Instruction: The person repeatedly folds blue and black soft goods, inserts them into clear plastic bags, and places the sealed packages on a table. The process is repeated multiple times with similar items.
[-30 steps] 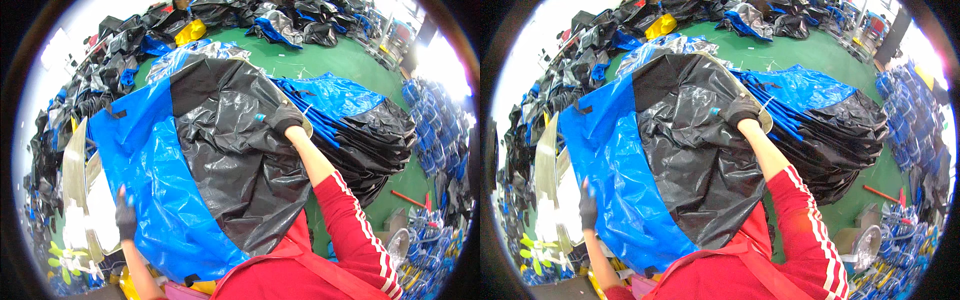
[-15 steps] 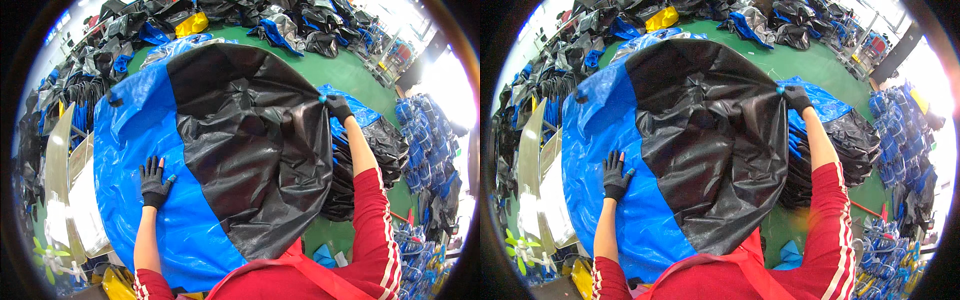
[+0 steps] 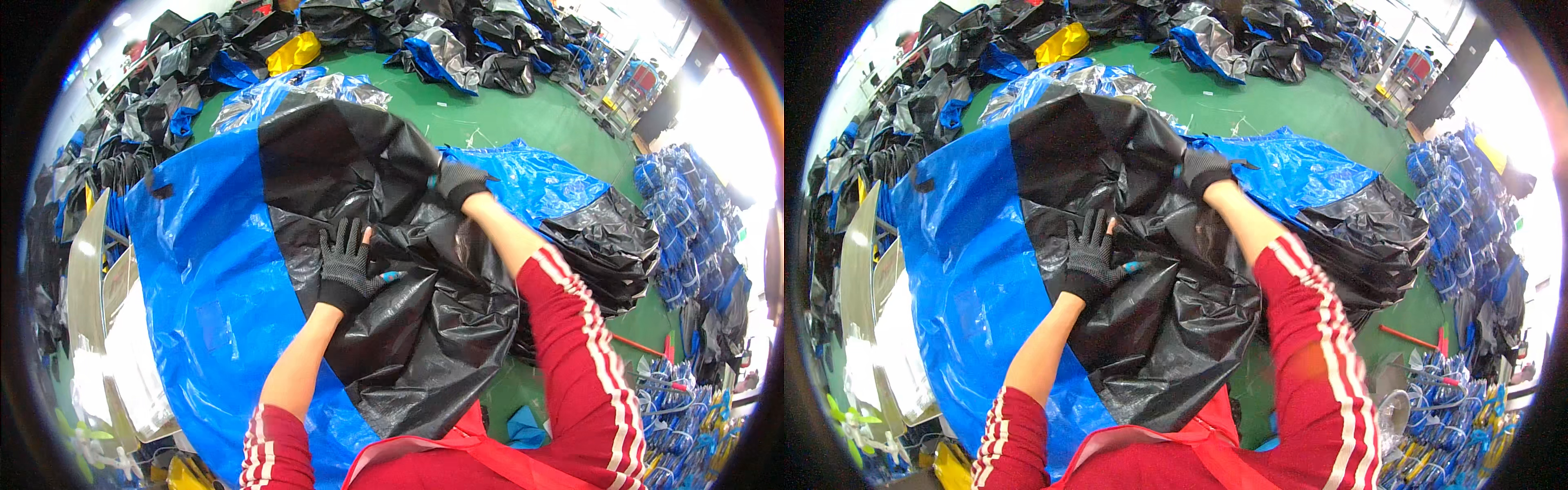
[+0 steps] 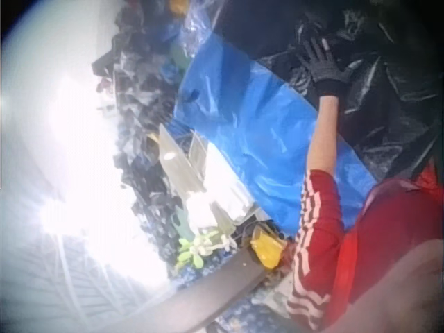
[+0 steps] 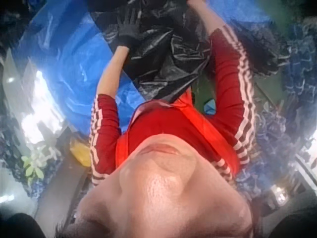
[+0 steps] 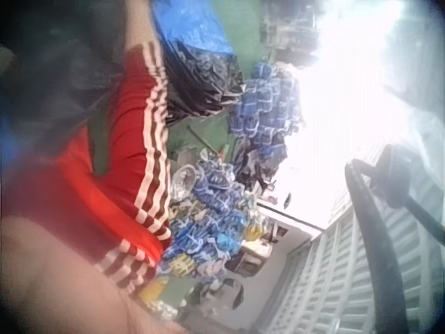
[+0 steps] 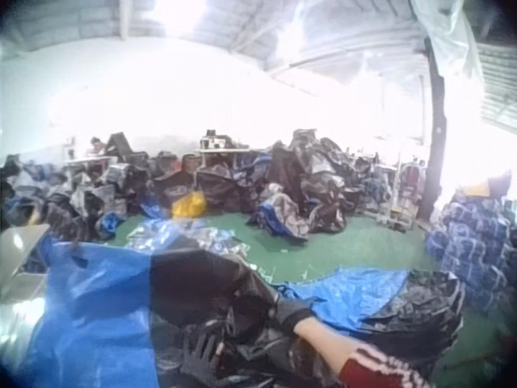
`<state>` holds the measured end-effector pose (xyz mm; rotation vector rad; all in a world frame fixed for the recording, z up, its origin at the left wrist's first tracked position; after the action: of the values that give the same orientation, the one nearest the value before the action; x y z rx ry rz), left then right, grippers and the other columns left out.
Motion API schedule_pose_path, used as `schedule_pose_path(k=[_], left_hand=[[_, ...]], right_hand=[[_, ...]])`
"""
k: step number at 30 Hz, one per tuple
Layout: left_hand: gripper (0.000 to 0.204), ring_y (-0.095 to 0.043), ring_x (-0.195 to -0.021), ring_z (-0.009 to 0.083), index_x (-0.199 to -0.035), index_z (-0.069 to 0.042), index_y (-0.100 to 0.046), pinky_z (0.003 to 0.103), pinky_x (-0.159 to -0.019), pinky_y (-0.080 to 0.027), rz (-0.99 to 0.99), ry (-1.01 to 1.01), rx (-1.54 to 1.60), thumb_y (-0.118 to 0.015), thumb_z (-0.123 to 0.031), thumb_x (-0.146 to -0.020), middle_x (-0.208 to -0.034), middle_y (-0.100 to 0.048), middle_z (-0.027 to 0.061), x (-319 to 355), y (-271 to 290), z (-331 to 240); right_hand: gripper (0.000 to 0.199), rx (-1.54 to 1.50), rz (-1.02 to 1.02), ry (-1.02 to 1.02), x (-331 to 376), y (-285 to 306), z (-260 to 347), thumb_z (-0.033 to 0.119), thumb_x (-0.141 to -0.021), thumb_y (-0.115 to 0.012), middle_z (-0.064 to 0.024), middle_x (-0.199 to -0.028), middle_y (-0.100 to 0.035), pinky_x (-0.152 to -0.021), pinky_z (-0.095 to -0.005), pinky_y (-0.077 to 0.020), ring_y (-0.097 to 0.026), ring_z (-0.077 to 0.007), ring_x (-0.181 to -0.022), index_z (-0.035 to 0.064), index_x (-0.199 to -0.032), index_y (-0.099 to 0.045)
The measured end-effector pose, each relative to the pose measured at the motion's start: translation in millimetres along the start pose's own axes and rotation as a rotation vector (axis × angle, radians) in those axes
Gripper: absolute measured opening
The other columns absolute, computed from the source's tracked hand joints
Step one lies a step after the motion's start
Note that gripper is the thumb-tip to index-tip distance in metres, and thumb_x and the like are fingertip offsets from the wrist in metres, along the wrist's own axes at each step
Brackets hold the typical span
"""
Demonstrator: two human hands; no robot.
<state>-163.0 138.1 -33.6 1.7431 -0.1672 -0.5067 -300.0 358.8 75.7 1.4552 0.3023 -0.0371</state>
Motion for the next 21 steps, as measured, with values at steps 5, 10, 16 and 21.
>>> schedule_pose_path(k=[5,10,16,21], left_hand=[[0.099,-0.012,-0.145,0.0414,-0.148,-0.004,-0.029,0.061,-0.114,-0.008,0.028,0.039,-0.09,-0.044,-0.075,-0.08,-0.155,-0.019,0.0237,9,-19,9],[0.092,-0.02,-0.141,0.0436,-0.145,0.0,-0.03,0.059,-0.114,-0.011,-0.058,0.12,0.161,-0.05,-0.065,-0.084,-0.151,-0.027,0.0254,-8,-3,5],[0.091,-0.017,-0.143,0.0428,-0.141,0.0,-0.037,0.053,-0.117,-0.012,-0.076,-0.172,0.311,-0.064,-0.059,-0.077,-0.15,-0.029,0.0243,-27,-12,-36],[0.075,-0.019,-0.142,0.0429,-0.136,-0.009,-0.05,0.056,-0.116,-0.013,-0.083,-0.222,0.236,-0.058,-0.06,-0.081,-0.149,-0.036,0.0136,-23,-28,-41]], right_hand=[[0.044,-0.06,-0.209,0.04,-52,22,-33,0.052,-0.085,-0.058,-0.0189,-0.1,-0.068,-0.079,-0.0487,-0.0498,-0.064,-0.04,-0.092,0.015,-0.108,-0.068],[0.091,-0.282,-0.276,-0.212,-22,12,-45,0.063,-0.074,-0.068,-0.028,-0.129,-0.051,-0.096,-0.0467,-0.0437,-0.053,-0.0432,-0.116,0.0091,-0.14,-0.037],[0.11,-0.045,-0.109,-0.283,73,-31,-54,0.069,-0.067,-0.07,-0.0316,-0.132,-0.046,-0.104,-0.0448,-0.0393,-0.041,-0.0441,-0.127,-0.0078,-0.138,-0.035],[0.055,-0.52,0.002,-0.578,93,-104,-100,0.053,-0.079,-0.069,-0.0229,-0.109,-0.064,-0.078,-0.0469,-0.049,-0.063,-0.0402,-0.086,0.001,-0.097,-0.061]])
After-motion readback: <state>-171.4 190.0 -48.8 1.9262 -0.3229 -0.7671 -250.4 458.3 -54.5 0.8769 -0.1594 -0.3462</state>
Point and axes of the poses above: each hand's wrist, its own x-axis away from the middle knuckle, its own y-axis out of the back of the hand, z = x × y, the point moved 5 cm from there along -x, towards the middle knuckle
